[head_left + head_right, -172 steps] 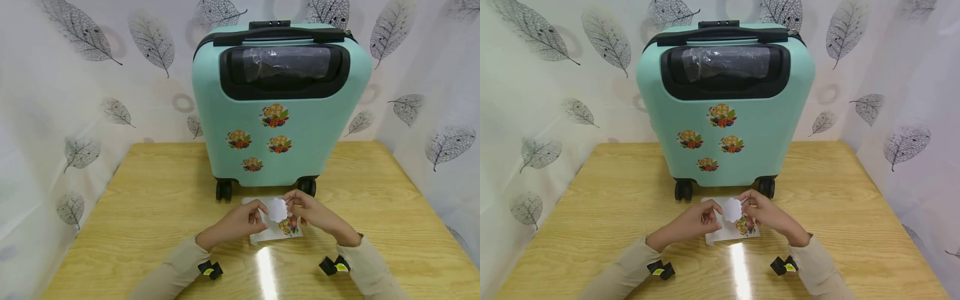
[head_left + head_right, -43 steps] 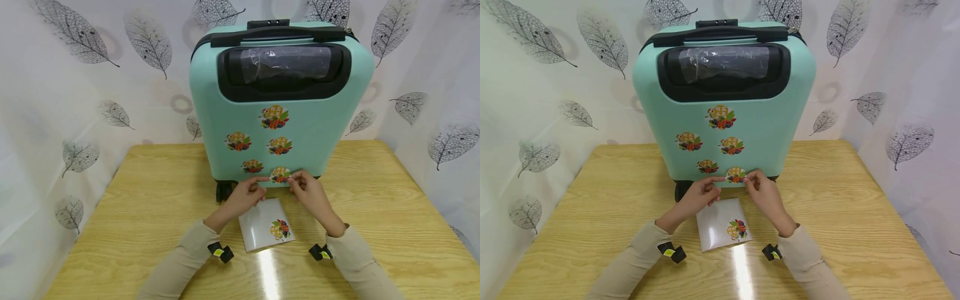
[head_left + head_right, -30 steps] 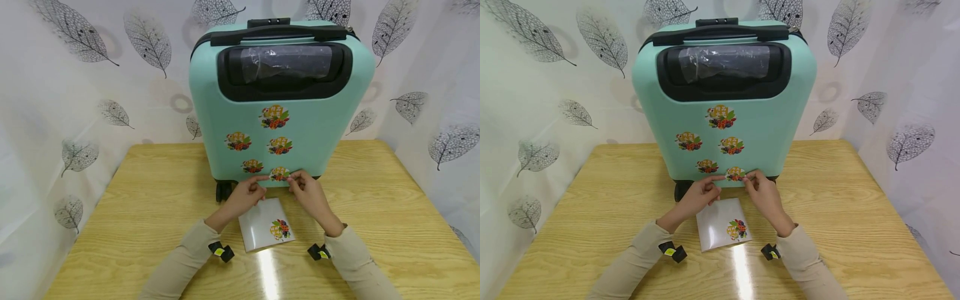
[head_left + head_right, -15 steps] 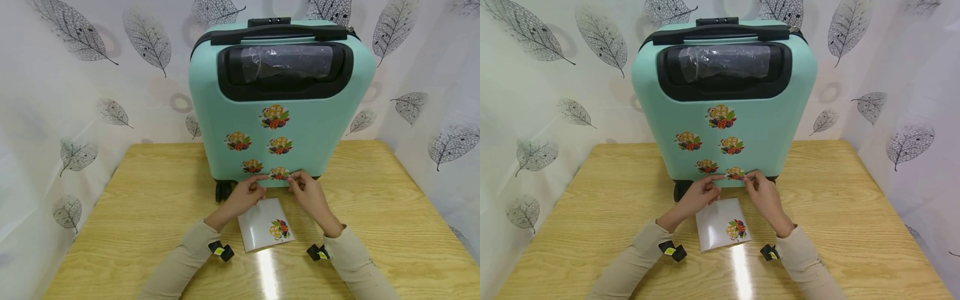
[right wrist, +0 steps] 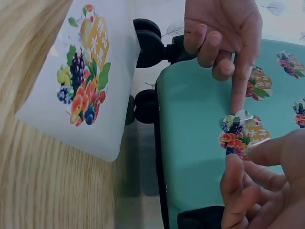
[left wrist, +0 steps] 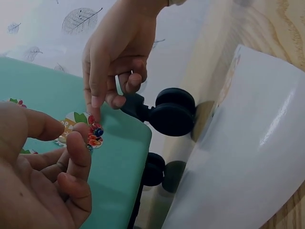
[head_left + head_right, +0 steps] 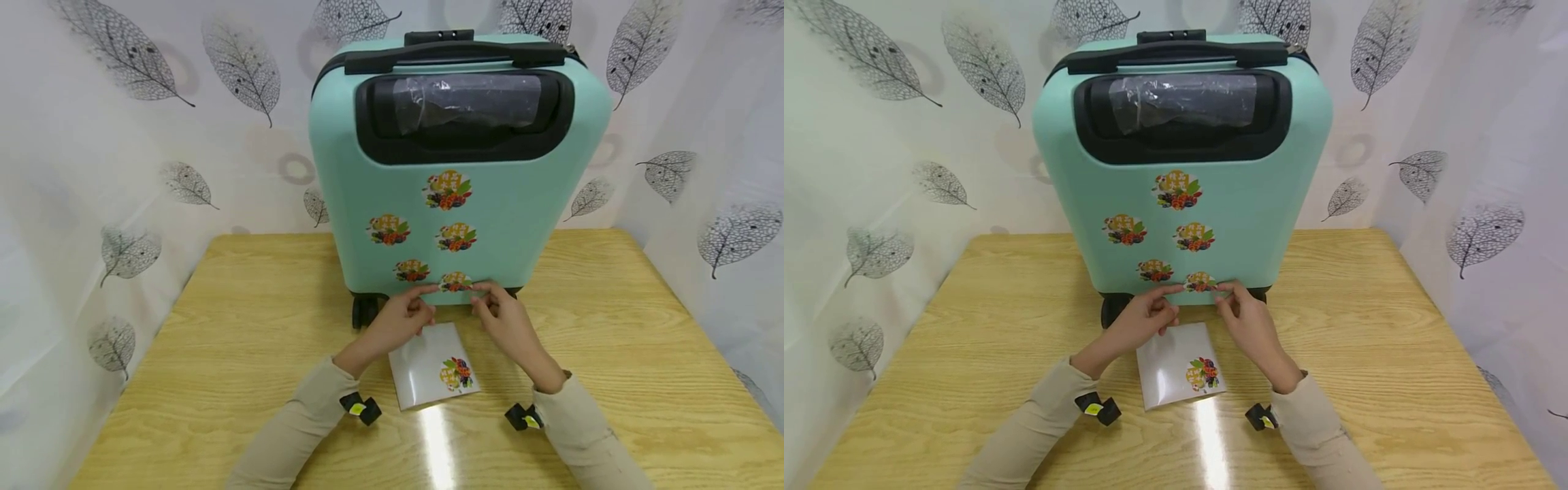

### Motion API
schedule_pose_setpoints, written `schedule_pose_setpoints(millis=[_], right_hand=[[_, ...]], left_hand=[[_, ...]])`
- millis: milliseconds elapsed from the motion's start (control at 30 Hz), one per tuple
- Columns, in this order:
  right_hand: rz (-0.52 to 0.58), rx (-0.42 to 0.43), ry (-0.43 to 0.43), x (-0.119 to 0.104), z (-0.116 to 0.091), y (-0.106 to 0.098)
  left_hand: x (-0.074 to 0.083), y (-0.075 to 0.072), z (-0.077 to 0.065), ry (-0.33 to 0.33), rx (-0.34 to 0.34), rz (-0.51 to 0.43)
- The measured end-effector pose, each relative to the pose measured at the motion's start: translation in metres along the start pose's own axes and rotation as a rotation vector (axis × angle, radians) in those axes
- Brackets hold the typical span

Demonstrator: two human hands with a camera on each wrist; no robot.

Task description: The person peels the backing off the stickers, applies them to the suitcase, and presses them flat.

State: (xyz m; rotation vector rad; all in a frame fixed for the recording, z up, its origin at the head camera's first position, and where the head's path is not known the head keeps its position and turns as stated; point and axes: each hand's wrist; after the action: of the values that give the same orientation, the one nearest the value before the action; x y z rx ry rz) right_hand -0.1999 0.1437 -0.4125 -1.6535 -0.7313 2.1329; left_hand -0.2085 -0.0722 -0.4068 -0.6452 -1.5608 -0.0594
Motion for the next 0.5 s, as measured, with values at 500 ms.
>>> schedule_pose_setpoints(millis=[500], right_hand=[[0.238,-0.294,0.106,-0.004,-0.011,-0.018]], left_hand=[[0.004,-0.002,-0.013,0.051,-0.127,0.047]])
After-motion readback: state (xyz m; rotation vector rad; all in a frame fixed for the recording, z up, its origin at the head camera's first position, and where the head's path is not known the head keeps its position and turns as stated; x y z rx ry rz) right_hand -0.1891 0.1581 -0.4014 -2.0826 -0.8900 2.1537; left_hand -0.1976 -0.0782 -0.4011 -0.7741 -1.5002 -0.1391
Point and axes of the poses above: each hand's wrist, its own z-axis towards the middle knuckle, its own y-axis out of the palm, x = y × z, and after that the axes turned 2 degrees about -y, right-handed
